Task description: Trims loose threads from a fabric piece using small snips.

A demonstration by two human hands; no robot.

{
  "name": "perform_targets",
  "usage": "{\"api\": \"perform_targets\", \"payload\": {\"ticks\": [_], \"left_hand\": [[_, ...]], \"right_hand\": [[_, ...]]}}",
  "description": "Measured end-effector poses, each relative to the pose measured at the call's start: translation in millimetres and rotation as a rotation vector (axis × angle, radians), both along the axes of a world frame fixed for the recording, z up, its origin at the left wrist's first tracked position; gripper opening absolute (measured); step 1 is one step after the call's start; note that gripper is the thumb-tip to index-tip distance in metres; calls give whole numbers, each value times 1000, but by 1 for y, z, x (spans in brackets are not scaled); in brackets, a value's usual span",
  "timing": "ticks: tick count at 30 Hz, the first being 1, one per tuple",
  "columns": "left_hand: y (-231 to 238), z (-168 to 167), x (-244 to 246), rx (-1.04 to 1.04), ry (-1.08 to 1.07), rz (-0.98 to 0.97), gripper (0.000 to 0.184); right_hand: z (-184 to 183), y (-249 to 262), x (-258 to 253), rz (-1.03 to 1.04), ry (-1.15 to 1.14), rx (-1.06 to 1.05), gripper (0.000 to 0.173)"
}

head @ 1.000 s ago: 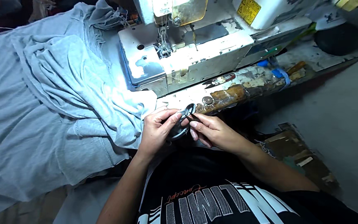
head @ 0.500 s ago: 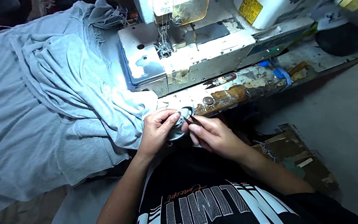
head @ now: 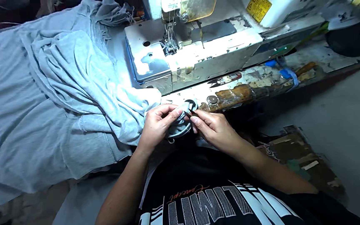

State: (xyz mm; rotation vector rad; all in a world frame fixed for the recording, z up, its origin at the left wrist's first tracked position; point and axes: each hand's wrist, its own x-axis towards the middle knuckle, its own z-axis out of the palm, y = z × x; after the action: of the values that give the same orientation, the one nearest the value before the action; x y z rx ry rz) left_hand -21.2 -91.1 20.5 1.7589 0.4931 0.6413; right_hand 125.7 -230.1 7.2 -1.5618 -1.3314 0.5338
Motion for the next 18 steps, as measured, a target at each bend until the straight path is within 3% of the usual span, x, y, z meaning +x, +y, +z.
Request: {"api": "perform_targets", "payload": {"ticks": [14, 18], "left_hand": [[-1, -4, 2, 53, -33, 8, 11], [-1, -6, 2, 84, -35, 2, 12]], "right_hand": [[-3, -1, 0, -41, -42, -55, 29], [-1, -2, 0, -12, 52, -90, 29]]}}
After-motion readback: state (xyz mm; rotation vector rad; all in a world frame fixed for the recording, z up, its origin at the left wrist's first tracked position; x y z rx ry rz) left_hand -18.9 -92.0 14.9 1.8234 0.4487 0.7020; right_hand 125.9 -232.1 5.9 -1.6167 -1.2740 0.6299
